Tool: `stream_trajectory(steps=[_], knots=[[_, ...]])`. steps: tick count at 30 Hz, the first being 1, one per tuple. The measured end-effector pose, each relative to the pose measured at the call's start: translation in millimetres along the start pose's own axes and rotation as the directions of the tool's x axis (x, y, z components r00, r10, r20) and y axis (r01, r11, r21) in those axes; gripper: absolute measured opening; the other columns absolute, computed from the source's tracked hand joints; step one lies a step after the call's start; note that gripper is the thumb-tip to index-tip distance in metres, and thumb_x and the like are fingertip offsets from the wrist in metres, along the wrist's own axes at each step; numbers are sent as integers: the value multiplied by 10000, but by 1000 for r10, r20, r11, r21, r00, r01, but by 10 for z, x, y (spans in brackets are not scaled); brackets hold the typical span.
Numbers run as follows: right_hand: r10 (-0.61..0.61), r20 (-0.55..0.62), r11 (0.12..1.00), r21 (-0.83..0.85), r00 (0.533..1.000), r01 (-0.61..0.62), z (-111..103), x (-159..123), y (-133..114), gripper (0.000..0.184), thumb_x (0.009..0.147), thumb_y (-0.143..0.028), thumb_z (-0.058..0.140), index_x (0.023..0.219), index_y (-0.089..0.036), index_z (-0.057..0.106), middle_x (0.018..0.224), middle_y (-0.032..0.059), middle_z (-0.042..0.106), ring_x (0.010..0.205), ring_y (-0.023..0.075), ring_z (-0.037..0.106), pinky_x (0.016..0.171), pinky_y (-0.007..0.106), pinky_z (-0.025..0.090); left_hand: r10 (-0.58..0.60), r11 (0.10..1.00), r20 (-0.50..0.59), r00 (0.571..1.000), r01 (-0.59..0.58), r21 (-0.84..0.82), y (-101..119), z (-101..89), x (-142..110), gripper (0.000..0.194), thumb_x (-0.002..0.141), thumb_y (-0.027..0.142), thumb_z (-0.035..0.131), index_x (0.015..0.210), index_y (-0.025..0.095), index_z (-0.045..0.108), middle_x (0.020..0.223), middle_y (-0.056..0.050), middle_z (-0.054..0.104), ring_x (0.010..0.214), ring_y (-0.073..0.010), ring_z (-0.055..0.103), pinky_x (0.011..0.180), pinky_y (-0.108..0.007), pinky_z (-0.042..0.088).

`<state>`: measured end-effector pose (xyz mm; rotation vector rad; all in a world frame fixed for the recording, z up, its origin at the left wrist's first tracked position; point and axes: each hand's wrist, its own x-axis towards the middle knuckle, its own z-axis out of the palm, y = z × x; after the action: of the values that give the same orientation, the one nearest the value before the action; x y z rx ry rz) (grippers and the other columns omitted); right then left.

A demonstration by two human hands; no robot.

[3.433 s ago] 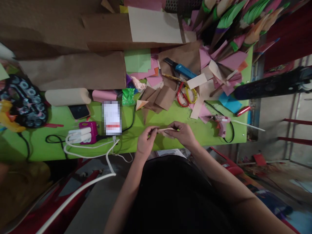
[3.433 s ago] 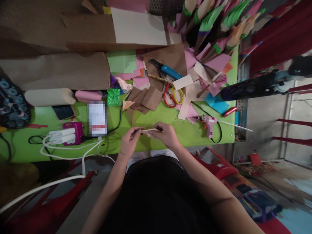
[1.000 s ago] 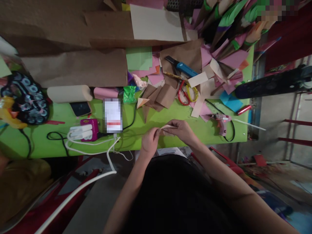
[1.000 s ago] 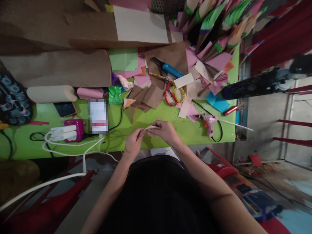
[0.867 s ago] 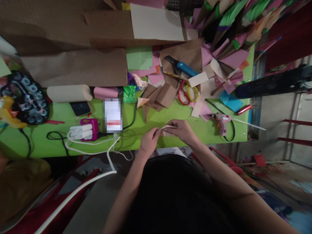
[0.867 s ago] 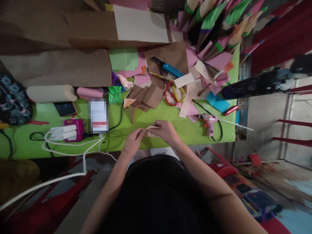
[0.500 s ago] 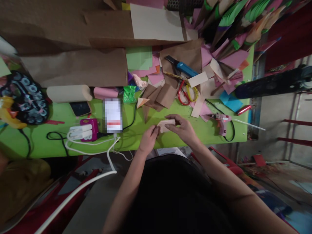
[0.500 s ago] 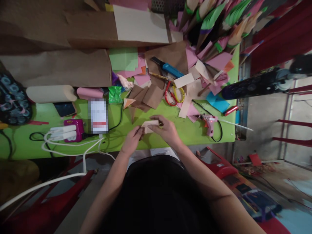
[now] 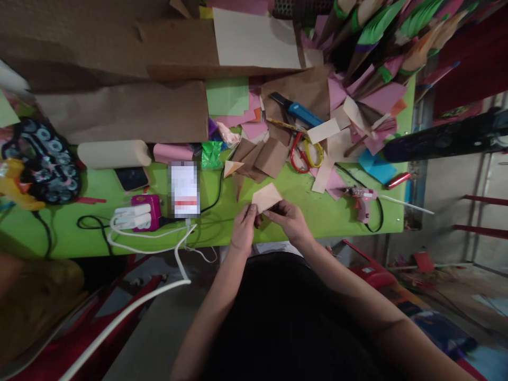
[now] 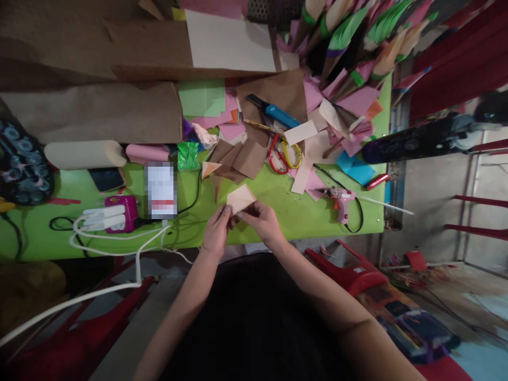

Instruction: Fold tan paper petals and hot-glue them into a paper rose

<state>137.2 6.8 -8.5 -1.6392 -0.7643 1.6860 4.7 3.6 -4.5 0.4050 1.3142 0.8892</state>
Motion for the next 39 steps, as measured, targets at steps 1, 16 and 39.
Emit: stream_trajectory(steps=[1, 16, 39], knots=[[-4, -2, 1000, -7, 1000, 4, -5, 4, 3, 307, 657, -442, 811, 731, -197, 642, 713, 21, 688, 688, 184, 618, 695, 323, 484, -7, 1000, 3, 1000, 7, -10, 7, 7, -5, 426, 789, 573, 684, 660, 187, 556, 573, 47, 485, 552, -90, 410, 554, -242, 313], [-3, 28, 1000, 5, 1000, 3, -10, -20, -96, 289, 669, -445, 781, 730, -183, 675, 699, 20, 693, 674, 174, 622, 706, 318, 499, -90, 996, 67, 994, 91, -24, 97, 27, -20, 493, 756, 646, 652, 621, 191, 520, 530, 44, 468, 529, -92, 405, 543, -243, 345], [10, 43, 999, 31, 999, -11, 40, -83, -105, 308, 702, -512, 750, 710, -209, 693, 677, 13, 669, 640, 161, 562, 624, 290, 446, 46, 983, 40, 998, -52, 177, 51, 28, -29, 451, 808, 605, 619, 651, 192, 532, 549, 49, 434, 536, -97, 393, 526, -244, 321]])
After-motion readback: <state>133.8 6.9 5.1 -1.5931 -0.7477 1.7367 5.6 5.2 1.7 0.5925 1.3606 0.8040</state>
